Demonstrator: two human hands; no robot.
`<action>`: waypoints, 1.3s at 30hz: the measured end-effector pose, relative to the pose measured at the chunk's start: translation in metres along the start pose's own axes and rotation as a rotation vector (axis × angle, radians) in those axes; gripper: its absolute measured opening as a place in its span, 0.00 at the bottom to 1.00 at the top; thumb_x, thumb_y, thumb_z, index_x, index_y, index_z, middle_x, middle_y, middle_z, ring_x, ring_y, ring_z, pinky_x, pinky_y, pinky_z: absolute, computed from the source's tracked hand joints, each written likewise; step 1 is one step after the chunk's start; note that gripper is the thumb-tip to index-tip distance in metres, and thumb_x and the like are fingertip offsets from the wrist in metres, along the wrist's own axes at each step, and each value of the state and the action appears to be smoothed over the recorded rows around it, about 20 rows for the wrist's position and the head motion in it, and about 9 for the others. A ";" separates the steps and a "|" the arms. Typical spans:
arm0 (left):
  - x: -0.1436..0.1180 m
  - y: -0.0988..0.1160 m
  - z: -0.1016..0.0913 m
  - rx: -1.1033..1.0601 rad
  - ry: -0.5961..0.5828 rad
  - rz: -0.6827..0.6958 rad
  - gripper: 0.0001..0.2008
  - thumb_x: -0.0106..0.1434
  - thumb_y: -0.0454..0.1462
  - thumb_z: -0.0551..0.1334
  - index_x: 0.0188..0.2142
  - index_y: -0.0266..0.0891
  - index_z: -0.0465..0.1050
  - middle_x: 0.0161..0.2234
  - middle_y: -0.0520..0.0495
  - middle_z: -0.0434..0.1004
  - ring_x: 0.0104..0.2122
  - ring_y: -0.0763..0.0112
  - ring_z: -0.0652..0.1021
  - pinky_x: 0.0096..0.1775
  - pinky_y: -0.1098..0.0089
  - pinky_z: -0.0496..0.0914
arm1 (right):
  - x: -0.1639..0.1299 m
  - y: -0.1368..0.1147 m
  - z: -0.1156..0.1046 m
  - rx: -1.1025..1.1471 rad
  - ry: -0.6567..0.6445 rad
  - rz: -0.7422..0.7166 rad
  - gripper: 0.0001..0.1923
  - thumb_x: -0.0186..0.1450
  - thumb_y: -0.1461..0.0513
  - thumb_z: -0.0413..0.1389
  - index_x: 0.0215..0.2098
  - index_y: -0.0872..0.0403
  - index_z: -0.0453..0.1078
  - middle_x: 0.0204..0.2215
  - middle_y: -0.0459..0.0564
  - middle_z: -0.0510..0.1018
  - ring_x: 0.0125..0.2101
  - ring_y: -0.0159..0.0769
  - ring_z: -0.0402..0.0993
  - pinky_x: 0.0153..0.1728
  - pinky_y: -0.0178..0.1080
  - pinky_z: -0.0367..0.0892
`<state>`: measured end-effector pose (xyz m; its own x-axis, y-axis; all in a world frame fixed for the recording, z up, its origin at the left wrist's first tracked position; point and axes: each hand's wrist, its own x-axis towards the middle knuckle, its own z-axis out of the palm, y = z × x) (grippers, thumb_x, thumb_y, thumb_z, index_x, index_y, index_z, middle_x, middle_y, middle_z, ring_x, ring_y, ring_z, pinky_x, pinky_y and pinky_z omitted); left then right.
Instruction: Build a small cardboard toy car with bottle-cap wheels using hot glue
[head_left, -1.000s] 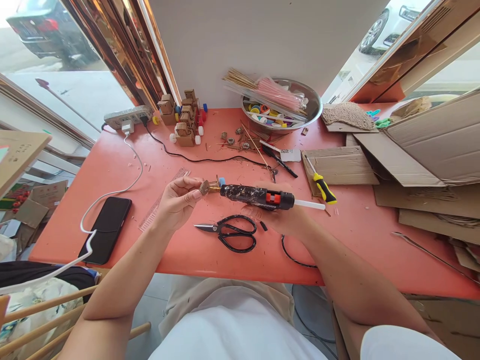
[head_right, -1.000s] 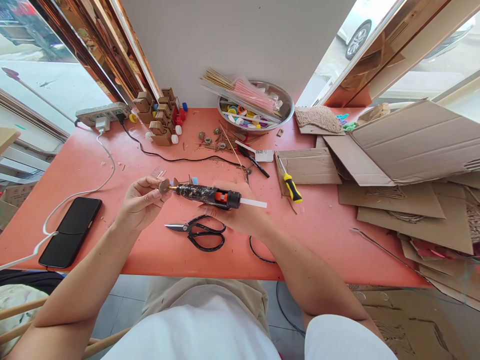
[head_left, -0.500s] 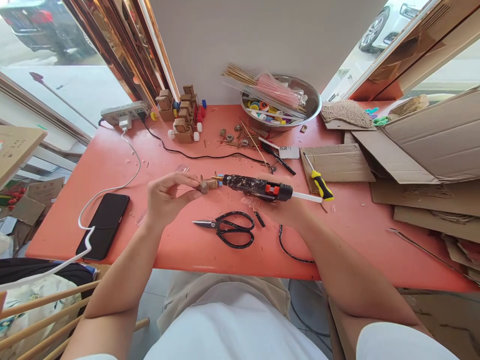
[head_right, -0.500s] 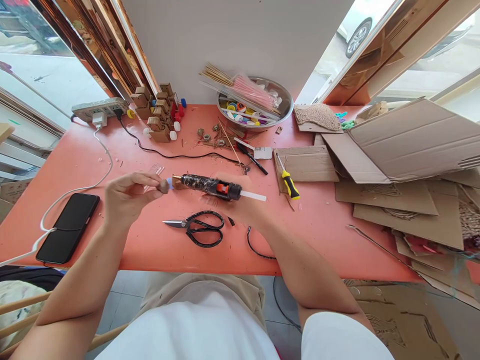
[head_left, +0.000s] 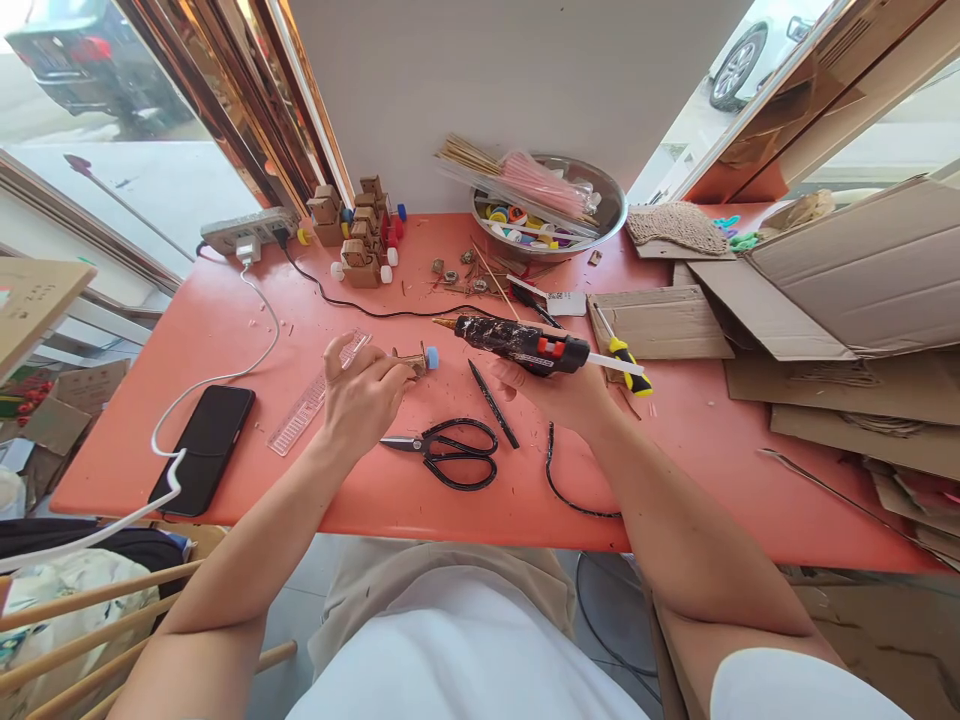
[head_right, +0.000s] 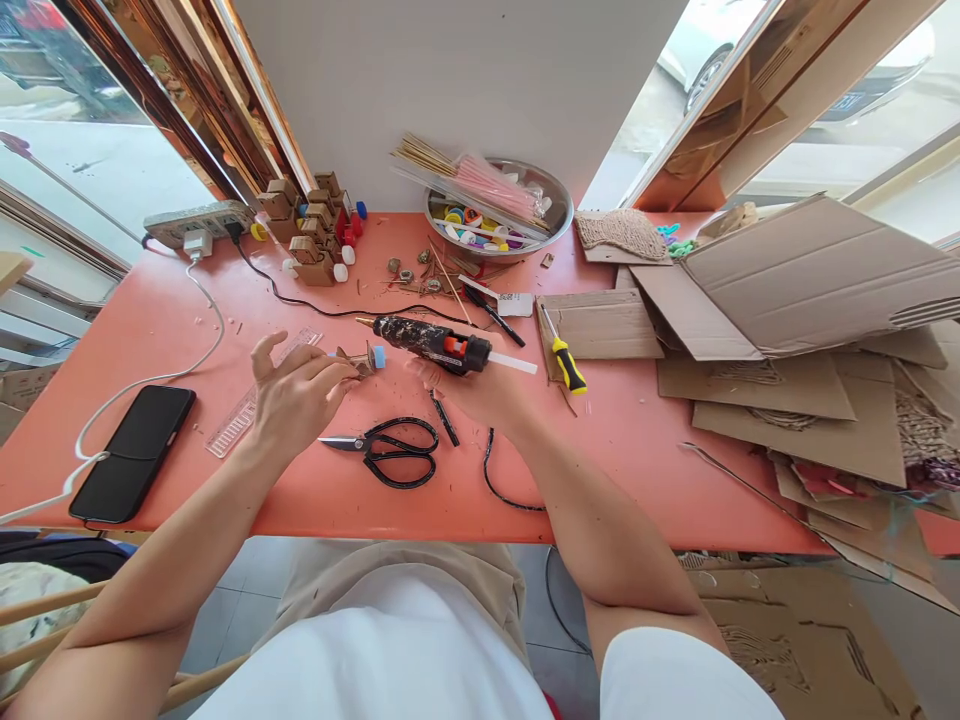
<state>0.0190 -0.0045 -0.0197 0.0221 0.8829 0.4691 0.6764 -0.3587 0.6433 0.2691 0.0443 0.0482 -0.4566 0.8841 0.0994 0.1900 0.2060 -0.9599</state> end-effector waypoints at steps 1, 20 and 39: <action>0.000 -0.001 0.001 -0.007 0.009 -0.006 0.09 0.61 0.37 0.68 0.26 0.56 0.80 0.28 0.47 0.85 0.36 0.49 0.76 0.68 0.34 0.51 | 0.000 -0.001 0.000 -0.003 -0.007 -0.004 0.29 0.56 0.35 0.68 0.26 0.47 0.66 0.17 0.42 0.71 0.19 0.35 0.69 0.25 0.40 0.69; 0.009 0.000 0.007 -0.142 0.091 -0.123 0.12 0.55 0.35 0.74 0.23 0.54 0.77 0.24 0.47 0.75 0.42 0.45 0.74 0.71 0.32 0.41 | -0.003 -0.006 0.001 0.041 -0.023 0.012 0.26 0.56 0.39 0.69 0.28 0.47 0.66 0.18 0.42 0.71 0.20 0.36 0.70 0.26 0.41 0.72; 0.025 -0.022 -0.005 0.271 -0.272 -0.307 0.26 0.60 0.40 0.72 0.58 0.47 0.75 0.54 0.44 0.87 0.59 0.50 0.82 0.70 0.45 0.64 | -0.002 -0.004 0.001 0.090 -0.015 0.024 0.22 0.55 0.43 0.69 0.30 0.47 0.67 0.18 0.40 0.71 0.20 0.34 0.69 0.25 0.39 0.71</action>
<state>0.0010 0.0240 -0.0196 -0.0409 0.9956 0.0843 0.8485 -0.0099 0.5291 0.2684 0.0413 0.0517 -0.4659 0.8818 0.0726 0.1224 0.1455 -0.9818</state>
